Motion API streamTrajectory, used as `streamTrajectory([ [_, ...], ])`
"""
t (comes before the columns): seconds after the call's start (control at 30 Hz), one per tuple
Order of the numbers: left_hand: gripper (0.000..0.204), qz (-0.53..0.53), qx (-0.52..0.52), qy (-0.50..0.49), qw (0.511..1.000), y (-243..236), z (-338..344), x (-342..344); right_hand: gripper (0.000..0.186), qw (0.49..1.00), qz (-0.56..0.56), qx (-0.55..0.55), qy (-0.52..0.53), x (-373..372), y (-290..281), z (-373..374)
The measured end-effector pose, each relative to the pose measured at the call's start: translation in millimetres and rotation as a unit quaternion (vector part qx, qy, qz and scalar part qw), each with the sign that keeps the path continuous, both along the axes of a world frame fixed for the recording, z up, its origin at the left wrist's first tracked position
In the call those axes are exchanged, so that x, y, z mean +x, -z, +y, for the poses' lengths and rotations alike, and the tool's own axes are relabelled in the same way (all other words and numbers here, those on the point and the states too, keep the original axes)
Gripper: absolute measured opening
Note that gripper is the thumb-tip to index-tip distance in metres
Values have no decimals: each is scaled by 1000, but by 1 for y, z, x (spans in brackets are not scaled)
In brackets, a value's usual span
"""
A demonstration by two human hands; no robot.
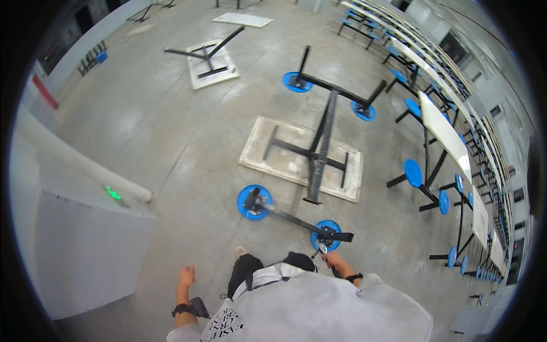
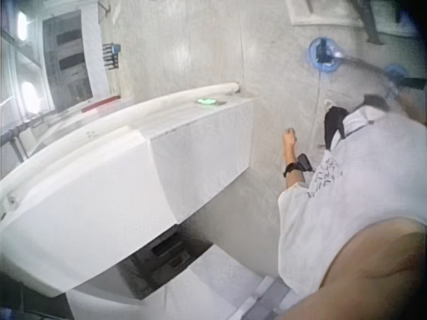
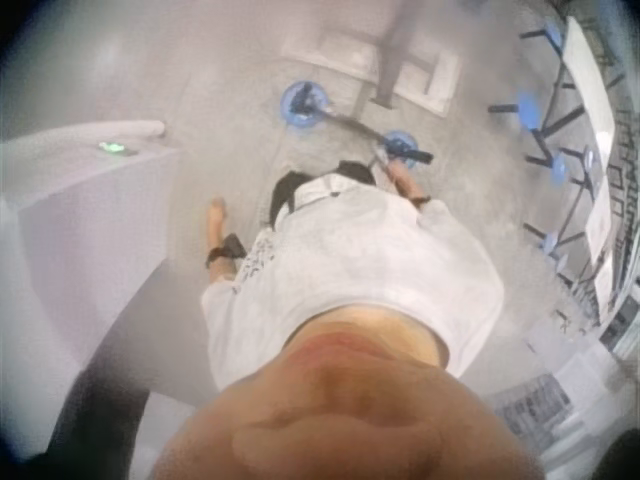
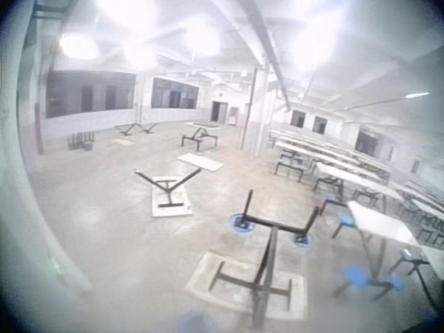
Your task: The person tightens a bolt on a metal table frame using a socket wrench and a wrench. They position the wrench on the nut and turn the socket wrench to secure the connection before moving to another part of the frame.
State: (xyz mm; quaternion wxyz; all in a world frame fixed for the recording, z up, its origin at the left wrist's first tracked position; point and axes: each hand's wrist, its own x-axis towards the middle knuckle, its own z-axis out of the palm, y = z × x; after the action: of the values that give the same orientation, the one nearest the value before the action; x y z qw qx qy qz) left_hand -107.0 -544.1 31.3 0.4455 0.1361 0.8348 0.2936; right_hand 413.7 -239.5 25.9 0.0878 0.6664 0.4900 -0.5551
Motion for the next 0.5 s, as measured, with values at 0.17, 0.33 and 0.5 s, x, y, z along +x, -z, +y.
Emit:
streamTrajectory([
  [0.17, 27, -1, 4, -148, 989, -13, -10, -52, 24, 977, 73, 117, -163, -203, -100, 87],
  [0.33, 25, -111, 7, -172, 979, -4, 15, -107, 26, 959, 242, 116, -92, -347, -127, 144],
  [0.5, 23, -140, -20, -155, 978, 12, 23, -180, 20, 965, 208, 149, -55, -439, -96, 189],
])
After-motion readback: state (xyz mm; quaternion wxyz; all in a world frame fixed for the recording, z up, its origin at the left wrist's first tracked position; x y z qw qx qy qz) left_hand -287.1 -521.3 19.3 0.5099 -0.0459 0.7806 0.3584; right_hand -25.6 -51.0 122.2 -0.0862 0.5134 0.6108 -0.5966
